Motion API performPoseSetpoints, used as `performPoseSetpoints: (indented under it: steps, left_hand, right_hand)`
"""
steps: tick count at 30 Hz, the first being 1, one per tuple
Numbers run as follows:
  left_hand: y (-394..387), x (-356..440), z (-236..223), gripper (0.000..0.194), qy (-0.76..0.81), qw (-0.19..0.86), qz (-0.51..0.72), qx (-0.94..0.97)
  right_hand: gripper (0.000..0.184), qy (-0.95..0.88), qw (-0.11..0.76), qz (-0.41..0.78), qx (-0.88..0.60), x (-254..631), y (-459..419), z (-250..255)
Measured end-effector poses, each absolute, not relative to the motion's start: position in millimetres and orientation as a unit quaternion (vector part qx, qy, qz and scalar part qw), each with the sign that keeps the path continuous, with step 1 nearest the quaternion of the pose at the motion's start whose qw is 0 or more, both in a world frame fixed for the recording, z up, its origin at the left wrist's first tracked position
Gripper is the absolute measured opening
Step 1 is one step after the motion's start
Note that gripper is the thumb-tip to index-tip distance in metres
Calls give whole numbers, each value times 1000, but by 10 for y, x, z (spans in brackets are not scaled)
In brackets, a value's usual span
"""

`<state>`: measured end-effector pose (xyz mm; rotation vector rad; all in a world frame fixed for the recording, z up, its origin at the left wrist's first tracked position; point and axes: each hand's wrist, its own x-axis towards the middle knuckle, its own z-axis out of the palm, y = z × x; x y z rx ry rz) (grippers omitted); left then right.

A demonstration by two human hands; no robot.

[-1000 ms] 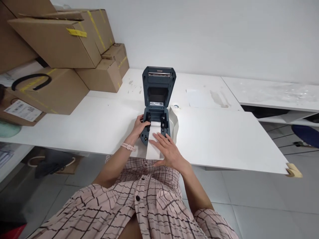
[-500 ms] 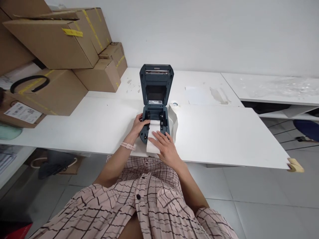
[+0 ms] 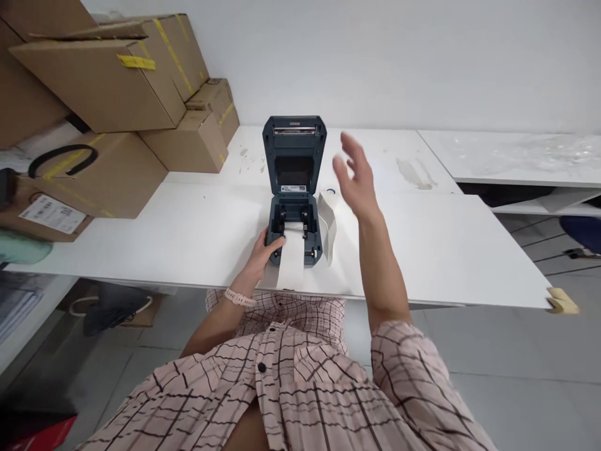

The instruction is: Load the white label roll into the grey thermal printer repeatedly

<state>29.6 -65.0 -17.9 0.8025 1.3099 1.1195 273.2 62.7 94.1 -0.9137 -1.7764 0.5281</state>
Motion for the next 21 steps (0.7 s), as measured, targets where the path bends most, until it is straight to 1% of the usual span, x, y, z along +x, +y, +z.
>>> performPoseSetpoints:
  steps: [1,3,5,6,8,11,14,16,19,21]
  left_hand:
    - [-733,304,-178,89,562,580,475,350]
    - [-863,312,-192,93,555,580,475,361]
    - [-939,300,-229,88,536,587,484,367]
    - [-960,287,-254,84,524,590,493,367]
    - [-975,247,-312,72,504,594,510,363]
    - [-966,179,-373,61,479,608,529,349]
    - [-948,136,-352,64,481,615,535,322]
    - [-932,140,-287,66,510,596,534,316]
    - [-894,205,-159,68,537,549,543,340]
    - [-871,272,-86,76,538,531,547,360]
  right_hand:
    - [68,-720,528,234,-384,2641,951,991]
    - [76,-708,508,295,-393,2436,1504,1038]
    - [85,-695,477,363,-396,2268,1799,1039]
    - [87,-693,472,376,-393,2217,1821,1028]
    - [87,-703,486,352,-382,2189,1614,984]
    - [78,-727,509,268,-373,2272,869,854]
    - [66,-726,509,228,-402,2338,37,636]
    - [57,-735,495,200,-418,2317,-363,454]
    - [44,-752,453,161,-451,2214,-654,187]
    - [42,-748,441,149,-473,2139,-707,51]
